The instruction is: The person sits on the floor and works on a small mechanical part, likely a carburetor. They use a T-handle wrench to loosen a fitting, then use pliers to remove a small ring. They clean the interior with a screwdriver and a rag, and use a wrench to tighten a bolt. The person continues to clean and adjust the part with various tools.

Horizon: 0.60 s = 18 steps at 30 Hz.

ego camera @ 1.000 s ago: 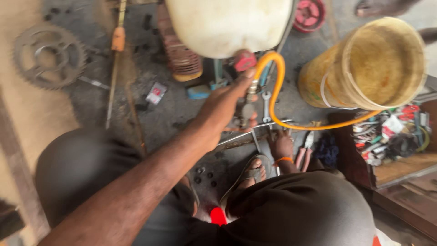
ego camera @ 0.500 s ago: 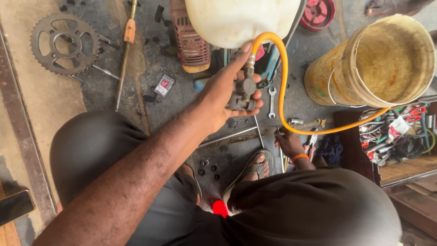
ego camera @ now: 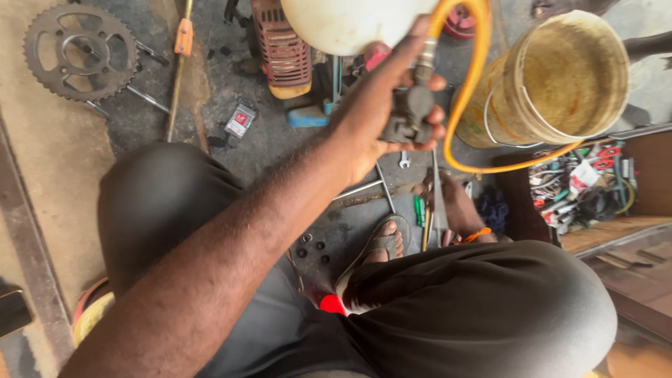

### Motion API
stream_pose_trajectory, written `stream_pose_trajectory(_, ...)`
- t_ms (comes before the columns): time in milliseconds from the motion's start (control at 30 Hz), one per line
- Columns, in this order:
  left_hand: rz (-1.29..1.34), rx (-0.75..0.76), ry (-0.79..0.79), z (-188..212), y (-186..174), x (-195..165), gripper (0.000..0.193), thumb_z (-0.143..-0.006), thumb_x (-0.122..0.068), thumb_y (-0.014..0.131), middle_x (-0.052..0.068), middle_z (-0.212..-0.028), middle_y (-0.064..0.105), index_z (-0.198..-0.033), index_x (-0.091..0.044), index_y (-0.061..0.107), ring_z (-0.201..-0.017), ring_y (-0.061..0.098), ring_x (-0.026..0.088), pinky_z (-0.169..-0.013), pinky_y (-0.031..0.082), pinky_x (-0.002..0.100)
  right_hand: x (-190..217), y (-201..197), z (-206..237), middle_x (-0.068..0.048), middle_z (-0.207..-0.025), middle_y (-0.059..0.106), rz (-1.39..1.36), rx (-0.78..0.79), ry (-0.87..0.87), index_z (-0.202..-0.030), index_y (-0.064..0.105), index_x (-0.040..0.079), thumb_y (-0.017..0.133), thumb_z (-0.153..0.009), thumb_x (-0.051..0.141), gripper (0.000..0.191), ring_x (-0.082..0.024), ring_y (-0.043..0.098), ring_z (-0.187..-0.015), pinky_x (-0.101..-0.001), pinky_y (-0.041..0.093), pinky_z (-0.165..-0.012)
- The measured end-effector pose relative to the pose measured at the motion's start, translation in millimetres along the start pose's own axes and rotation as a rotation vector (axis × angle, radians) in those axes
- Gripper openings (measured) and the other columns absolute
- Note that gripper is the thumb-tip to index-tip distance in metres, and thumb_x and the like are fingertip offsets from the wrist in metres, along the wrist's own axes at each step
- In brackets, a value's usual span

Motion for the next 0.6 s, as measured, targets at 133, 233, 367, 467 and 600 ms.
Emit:
stream_pose_trajectory(133,0.098,-0.112,-0.084,2,-24,19,0.085,-0.077,-0.08,0.061,0.009,-0.079,0.069,-0.11,-0.002,0.064,-0.07,0.072,0.022,-0.071,0.064,0.04,25,-48,48,-0.017,-0.092,0.059,-0.41,-0.238,-0.162,-0.123,0.061,-0.003,0.059,-0.103,0.058,0.064,-0.022,0.059,-0.081,-0.0366,0.049,-0.075)
stream_pose_trajectory(233,0.124,-0.139,-0.124,7,-33,36,0.081,-0.08,-0.079,0.056,0.01,-0.079,0.068,-0.106,-0.003,0.065,-0.07,0.072,0.024,-0.071,0.063,0.043,29,-99,66,-0.008,-0.103,0.069,-0.603,-0.319,-0.241,-0.122,0.058,0.003,0.04,-0.098,0.077,0.08,-0.022,0.064,-0.083,-0.0371,0.055,-0.081)
stream_pose_trajectory(367,0.081,-0.203,-0.15,15,-41,56,0.083,-0.081,-0.081,0.051,0.012,-0.077,0.07,-0.103,-0.003,0.068,-0.069,0.073,0.025,-0.07,0.063,0.044,20,-197,125,-0.006,-0.084,0.064,-0.781,-0.511,-0.248,-0.098,0.058,0.005,0.007,-0.106,0.073,0.085,-0.023,0.061,-0.082,-0.036,0.055,-0.089)
stream_pose_trajectory(467,0.086,-0.223,-0.161,21,-47,69,0.081,-0.083,-0.079,0.05,0.011,-0.078,0.07,-0.105,-0.004,0.068,-0.073,0.075,0.025,-0.073,0.064,0.044,28,-253,162,-0.006,-0.084,0.063,-0.954,-0.588,-0.431,-0.098,0.058,0.005,0.009,-0.107,0.069,0.081,-0.022,0.06,-0.082,-0.0354,0.054,-0.089)
stream_pose_trajectory(600,0.048,-0.199,-0.158,25,-57,80,0.073,-0.085,-0.075,0.052,0.01,-0.079,0.068,-0.106,-0.007,0.069,-0.076,0.075,0.024,-0.077,0.065,0.044,42,-270,194,-0.005,-0.085,0.063,-1.024,-0.629,-0.515,-0.098,0.057,0.006,0.013,-0.108,0.065,0.075,-0.02,0.059,-0.081,-0.0346,0.053,-0.089)
Point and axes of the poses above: each hand's wrist, its own z-axis away from the middle knuckle, its own y-axis out of the palm, x = y × z, the point moved 7 cm from there along -z, towards the middle knuckle
